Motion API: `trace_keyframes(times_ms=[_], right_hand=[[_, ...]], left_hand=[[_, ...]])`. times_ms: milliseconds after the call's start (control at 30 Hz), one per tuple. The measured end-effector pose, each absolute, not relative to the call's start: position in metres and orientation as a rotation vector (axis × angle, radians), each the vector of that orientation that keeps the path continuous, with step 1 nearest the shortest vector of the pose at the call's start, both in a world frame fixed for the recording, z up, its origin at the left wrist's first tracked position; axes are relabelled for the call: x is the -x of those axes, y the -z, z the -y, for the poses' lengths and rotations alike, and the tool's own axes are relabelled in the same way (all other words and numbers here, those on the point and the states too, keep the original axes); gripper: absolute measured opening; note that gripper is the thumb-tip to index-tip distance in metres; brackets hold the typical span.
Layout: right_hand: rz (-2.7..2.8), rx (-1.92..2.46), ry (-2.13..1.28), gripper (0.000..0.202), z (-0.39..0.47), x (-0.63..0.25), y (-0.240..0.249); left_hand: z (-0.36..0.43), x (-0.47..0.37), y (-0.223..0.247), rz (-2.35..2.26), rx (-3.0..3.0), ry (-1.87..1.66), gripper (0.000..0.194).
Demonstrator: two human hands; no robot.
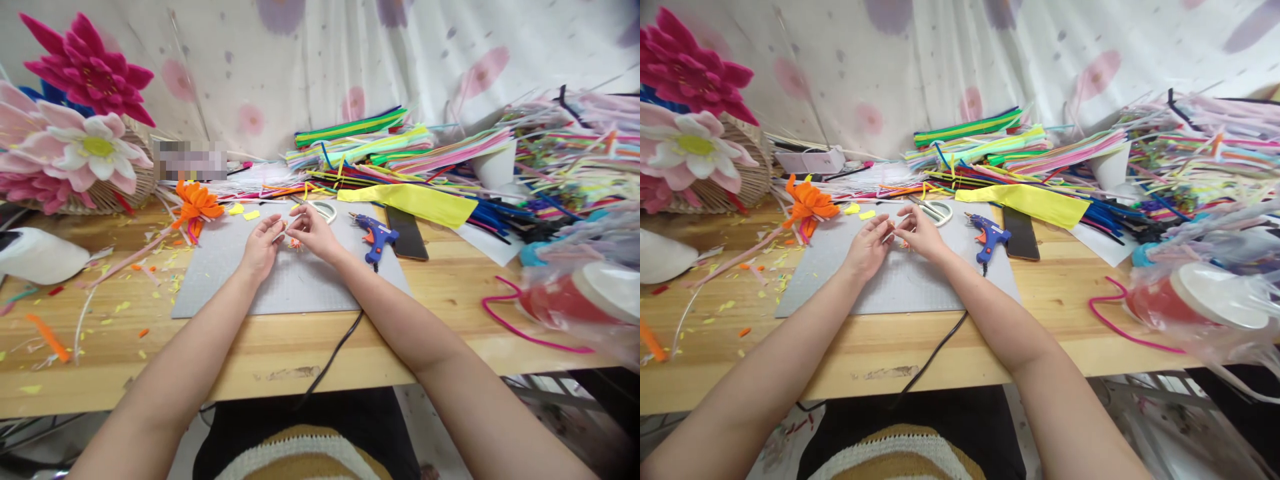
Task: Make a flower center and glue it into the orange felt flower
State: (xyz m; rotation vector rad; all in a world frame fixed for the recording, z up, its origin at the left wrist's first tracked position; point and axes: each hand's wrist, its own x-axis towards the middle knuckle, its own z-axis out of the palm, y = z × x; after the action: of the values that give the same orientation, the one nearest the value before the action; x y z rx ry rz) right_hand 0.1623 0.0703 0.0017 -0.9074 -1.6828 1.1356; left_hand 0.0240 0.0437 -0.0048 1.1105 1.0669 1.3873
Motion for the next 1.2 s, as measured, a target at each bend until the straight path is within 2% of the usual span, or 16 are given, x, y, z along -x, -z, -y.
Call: trace_keyframes(times_ms=[167, 333, 900, 1200], right_hand=[[2.006, 1.038, -0.74, 0.028, -0.065, -0.175, -0.011], [2.15, 1.099, -0.592, 0.028, -0.063, -0.179, -0.014], [2.227, 1.084, -0.391, 0.028, -0.066, -0.195, -0.008], [2.052, 1.138, -0.479, 0.043, -0.069, -0.203, -0.003]], left_hand=[[-0.041, -0.022, 0.003, -1.243, -1.433, -1.343, 0.035], [-0.043, -0.02, 0.005, -1.349, -1.615, -1.265, 0.03], [-0.055, -0.016, 0.011, -1.4, -1.76, -1.14, 0.031], [-0.054, -0.016, 0.008, -1.52, -1.759, -1.054, 0.032]])
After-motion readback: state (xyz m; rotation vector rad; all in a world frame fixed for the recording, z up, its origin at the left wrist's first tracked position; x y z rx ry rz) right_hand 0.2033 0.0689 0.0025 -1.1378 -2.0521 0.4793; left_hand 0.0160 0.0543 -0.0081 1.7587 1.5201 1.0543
